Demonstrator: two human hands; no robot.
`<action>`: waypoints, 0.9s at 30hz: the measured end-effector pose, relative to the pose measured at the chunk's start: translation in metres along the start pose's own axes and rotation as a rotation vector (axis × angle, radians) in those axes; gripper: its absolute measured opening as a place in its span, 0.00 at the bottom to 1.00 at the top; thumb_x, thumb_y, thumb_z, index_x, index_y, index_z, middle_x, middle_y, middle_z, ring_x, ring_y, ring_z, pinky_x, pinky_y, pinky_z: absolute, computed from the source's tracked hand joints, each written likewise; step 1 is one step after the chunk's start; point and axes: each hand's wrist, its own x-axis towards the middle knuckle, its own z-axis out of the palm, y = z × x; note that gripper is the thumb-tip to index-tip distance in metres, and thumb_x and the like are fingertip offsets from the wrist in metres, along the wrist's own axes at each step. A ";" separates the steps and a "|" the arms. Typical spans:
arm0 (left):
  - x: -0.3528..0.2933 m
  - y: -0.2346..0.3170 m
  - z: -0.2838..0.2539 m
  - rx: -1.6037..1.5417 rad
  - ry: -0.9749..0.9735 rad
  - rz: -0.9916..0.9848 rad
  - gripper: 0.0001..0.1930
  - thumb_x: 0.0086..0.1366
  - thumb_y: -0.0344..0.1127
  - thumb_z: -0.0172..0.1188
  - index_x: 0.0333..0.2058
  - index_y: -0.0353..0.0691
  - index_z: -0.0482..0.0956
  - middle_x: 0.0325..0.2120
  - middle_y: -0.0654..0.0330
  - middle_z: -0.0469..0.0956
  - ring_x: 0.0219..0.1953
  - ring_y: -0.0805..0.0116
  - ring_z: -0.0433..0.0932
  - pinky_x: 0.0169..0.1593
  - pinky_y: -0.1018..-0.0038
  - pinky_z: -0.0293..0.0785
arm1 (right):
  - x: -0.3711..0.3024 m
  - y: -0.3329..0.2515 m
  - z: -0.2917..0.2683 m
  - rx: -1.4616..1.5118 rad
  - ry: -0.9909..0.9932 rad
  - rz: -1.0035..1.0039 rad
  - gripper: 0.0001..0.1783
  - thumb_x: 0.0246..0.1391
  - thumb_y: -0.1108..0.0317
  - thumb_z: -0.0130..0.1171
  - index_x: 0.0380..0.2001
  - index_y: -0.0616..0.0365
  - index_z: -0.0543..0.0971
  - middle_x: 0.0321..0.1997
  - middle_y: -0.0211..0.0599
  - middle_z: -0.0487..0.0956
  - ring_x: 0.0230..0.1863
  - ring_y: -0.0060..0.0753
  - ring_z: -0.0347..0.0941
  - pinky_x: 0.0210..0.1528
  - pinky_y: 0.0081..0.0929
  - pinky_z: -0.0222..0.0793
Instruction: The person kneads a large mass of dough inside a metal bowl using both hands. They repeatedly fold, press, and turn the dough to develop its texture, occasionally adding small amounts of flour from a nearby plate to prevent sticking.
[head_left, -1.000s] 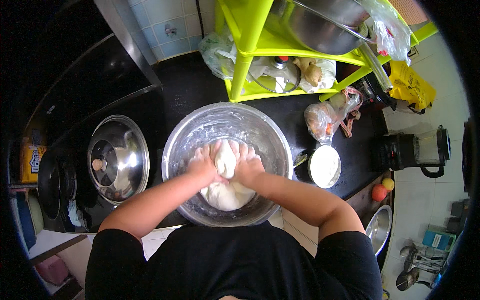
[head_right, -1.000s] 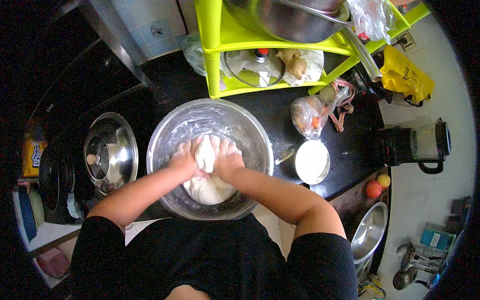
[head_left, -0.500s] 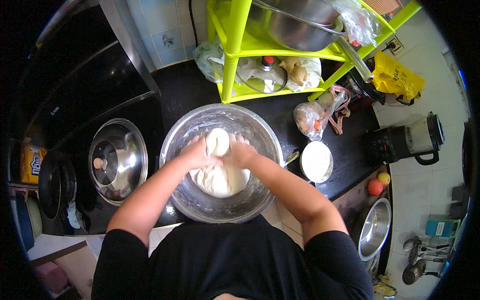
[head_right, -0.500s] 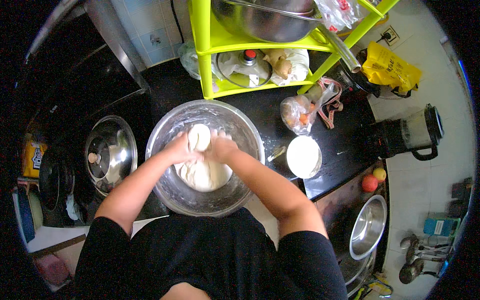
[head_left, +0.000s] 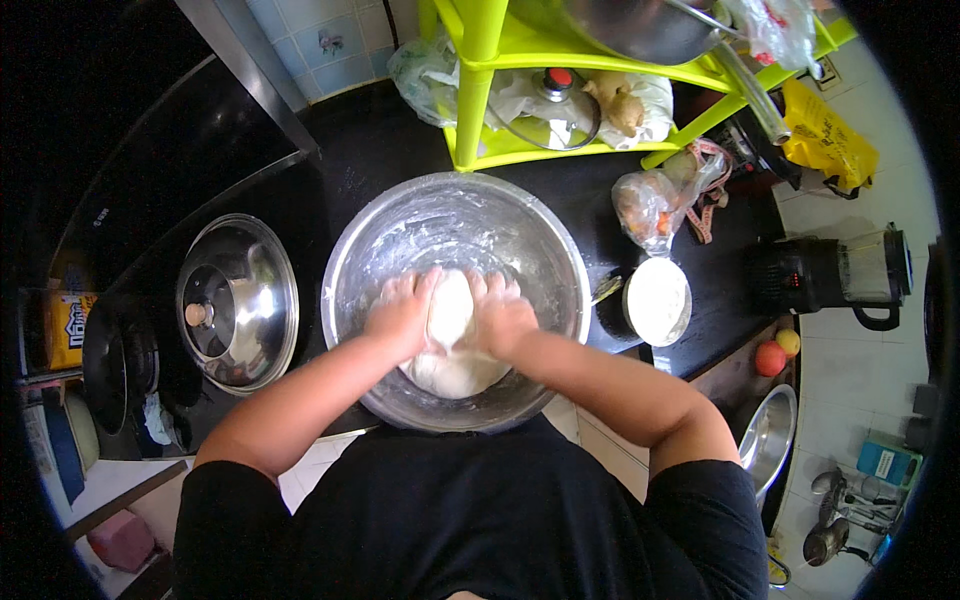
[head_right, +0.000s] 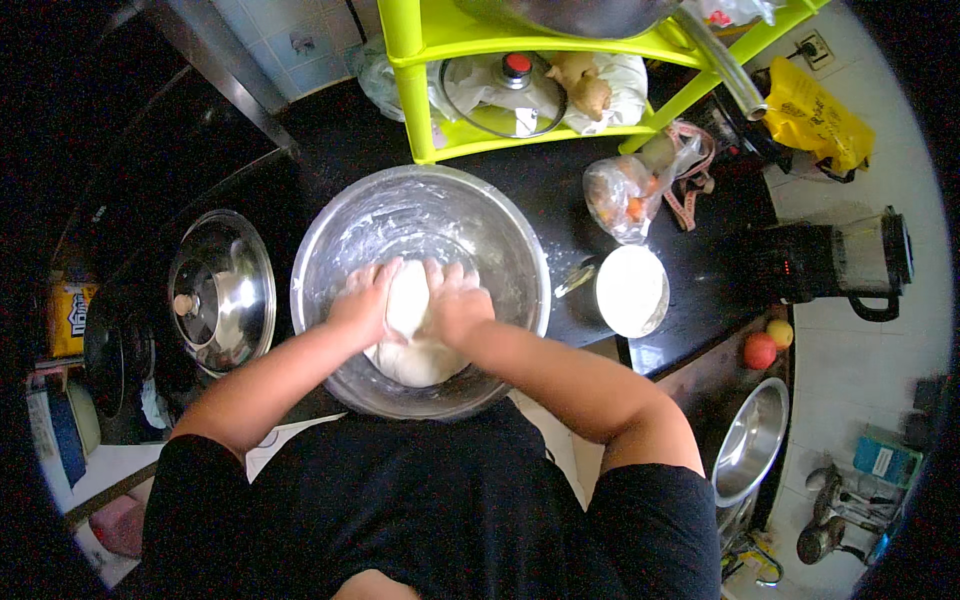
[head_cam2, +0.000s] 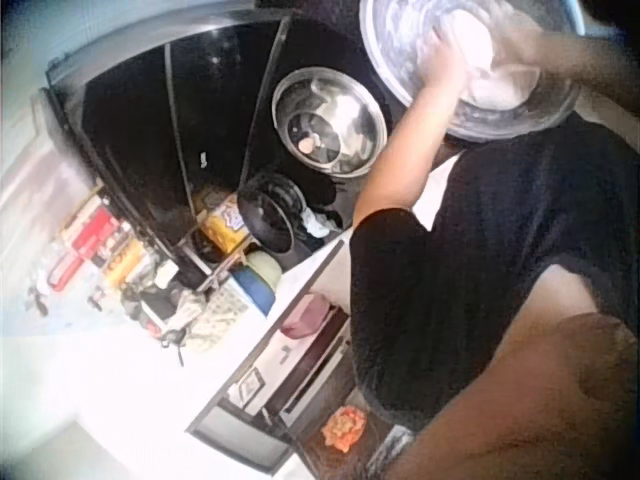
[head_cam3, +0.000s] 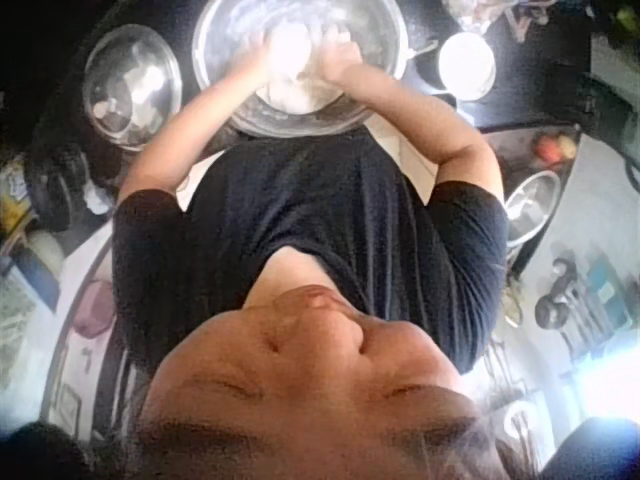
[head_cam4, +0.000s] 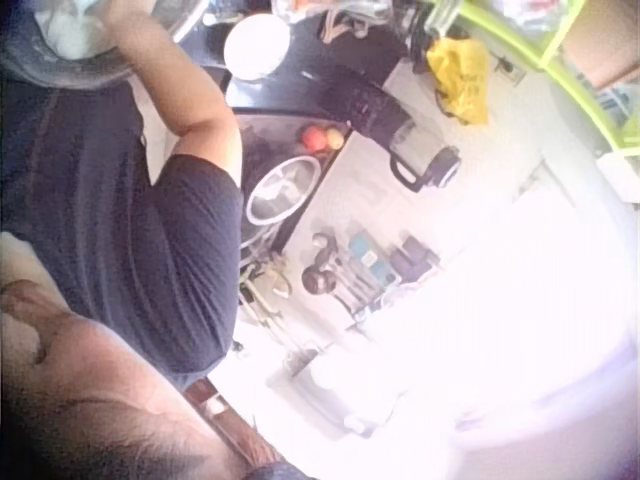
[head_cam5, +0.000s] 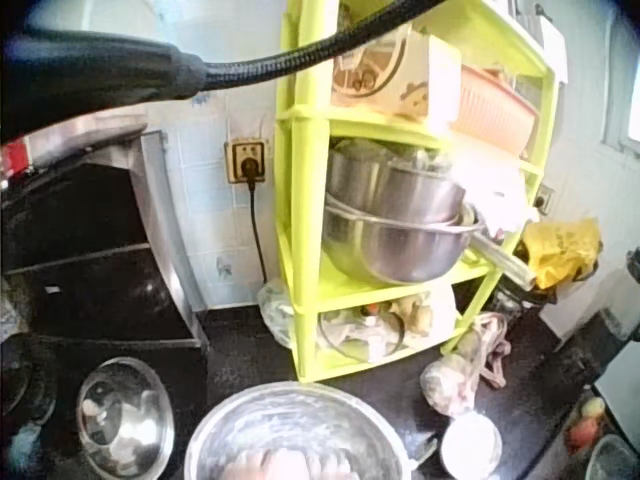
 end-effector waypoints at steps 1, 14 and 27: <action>0.013 -0.001 -0.007 -0.006 -0.022 -0.041 0.59 0.32 0.48 0.77 0.62 0.47 0.50 0.54 0.48 0.63 0.54 0.48 0.66 0.53 0.59 0.67 | 0.013 0.003 0.000 -0.051 0.041 -0.016 0.59 0.34 0.45 0.69 0.64 0.55 0.49 0.53 0.53 0.64 0.54 0.53 0.65 0.49 0.37 0.70; 0.075 -0.019 -0.011 -0.007 0.193 -0.141 0.35 0.48 0.47 0.67 0.54 0.45 0.65 0.46 0.54 0.72 0.46 0.56 0.75 0.47 0.64 0.72 | 0.089 0.022 -0.011 -0.009 0.270 0.111 0.26 0.46 0.58 0.59 0.49 0.53 0.68 0.48 0.44 0.74 0.46 0.46 0.74 0.46 0.38 0.72; -0.036 0.019 -0.008 -0.019 -0.093 0.052 0.58 0.33 0.55 0.74 0.63 0.47 0.50 0.61 0.49 0.56 0.63 0.45 0.53 0.58 0.35 0.49 | -0.049 0.000 0.011 0.069 0.020 -0.129 0.60 0.33 0.38 0.66 0.62 0.60 0.50 0.63 0.57 0.52 0.65 0.58 0.48 0.63 0.45 0.49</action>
